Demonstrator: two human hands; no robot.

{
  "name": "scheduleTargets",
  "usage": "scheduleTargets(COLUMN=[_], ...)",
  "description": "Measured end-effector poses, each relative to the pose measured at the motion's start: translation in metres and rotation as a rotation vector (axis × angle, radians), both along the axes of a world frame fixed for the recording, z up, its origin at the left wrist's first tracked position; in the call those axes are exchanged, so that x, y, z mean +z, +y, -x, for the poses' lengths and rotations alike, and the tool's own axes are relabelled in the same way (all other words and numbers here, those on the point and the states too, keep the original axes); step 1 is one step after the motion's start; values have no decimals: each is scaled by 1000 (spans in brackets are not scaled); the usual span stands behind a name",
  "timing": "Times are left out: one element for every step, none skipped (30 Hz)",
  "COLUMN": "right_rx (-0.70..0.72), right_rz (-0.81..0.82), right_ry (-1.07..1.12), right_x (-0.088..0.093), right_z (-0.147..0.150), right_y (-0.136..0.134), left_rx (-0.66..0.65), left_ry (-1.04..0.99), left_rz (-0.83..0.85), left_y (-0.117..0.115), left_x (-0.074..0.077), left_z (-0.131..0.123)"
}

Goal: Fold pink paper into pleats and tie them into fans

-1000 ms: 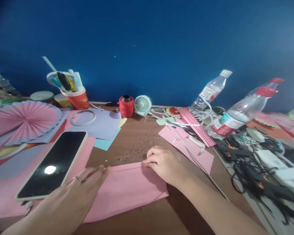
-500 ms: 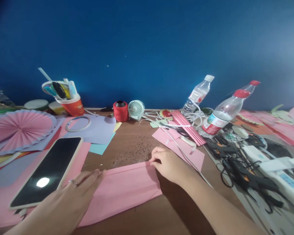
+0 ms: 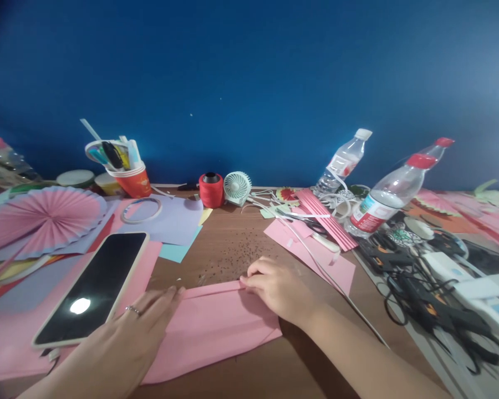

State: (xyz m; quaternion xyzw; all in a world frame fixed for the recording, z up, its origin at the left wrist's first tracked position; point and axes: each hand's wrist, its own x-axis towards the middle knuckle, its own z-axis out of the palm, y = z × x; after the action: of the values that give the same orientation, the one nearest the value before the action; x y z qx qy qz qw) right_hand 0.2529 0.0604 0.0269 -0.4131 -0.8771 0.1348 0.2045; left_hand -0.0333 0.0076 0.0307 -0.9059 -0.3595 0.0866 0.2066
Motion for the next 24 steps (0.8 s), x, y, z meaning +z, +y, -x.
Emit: scheduleTargets(right_rx=[12,21,23,11,-17,-60,-109,-150,-177,-189,-185,-171,-151,-132,-106,-64,-10,45,93,130,145,134,110,82], right_rz=[-7,-10,-4,14,45,88,140,187,223,247,258,255,241,218,185,144,95,46,5,-23,-37,-35,-22,-1], right_ry=[12,23,32,41,51,64,77,91,100,100,93,82,70,56,43,27,7,-18,-46,-76,-107,-136,-159,-174], right_x=[0,0,0,1,2,3,5,6,8,9,10,11,11,12,13,14,15,17,19,21,23,25,25,26], right_z=[-1,-1,-1,-1,0,1,3,4,4,4,3,2,-1,-4,-6,-8,-10,-10,-9,-7,-3,3,9,15], right_y=[-1,-2,-3,-4,-5,-6,-6,-7,-6,-6,-5,-5,-4,-4,-4,-3,-3,-2,-2,-2,-1,-1,0,0], left_rx=[1,-7,-25,-55,-93,-121,-132,-125,-106,-83,-66,-62,-62,-60,-54,-46,-34,-13,6,19,27,29,30,30], left_ry=[-1,-4,-12,-20,-23,-23,-19,-10,-3,2,6,6,-2,-15,-32,-54,-76,-97,-112,-128,-146,-163,-175,-181], left_rz=[-3,-5,-6,0,15,29,41,45,39,23,8,-1,-10,-16,-16,-13,-6,1,11,18,18,19,27,42], left_y=[1,1,2,3,4,5,5,5,5,5,5,4,4,4,4,4,4,4,5,6,7,8,10,11], left_x=[1,1,1,2,2,3,3,4,5,5,6,7,7,8,9,9,9,8,8,7,6,6,6,7], left_z=[-1,-1,-1,-2,-1,-1,-1,-1,-1,-1,-1,-1,-1,-2,-2,-2,-3,-3,-3,-3,-3,-3,-3,-3])
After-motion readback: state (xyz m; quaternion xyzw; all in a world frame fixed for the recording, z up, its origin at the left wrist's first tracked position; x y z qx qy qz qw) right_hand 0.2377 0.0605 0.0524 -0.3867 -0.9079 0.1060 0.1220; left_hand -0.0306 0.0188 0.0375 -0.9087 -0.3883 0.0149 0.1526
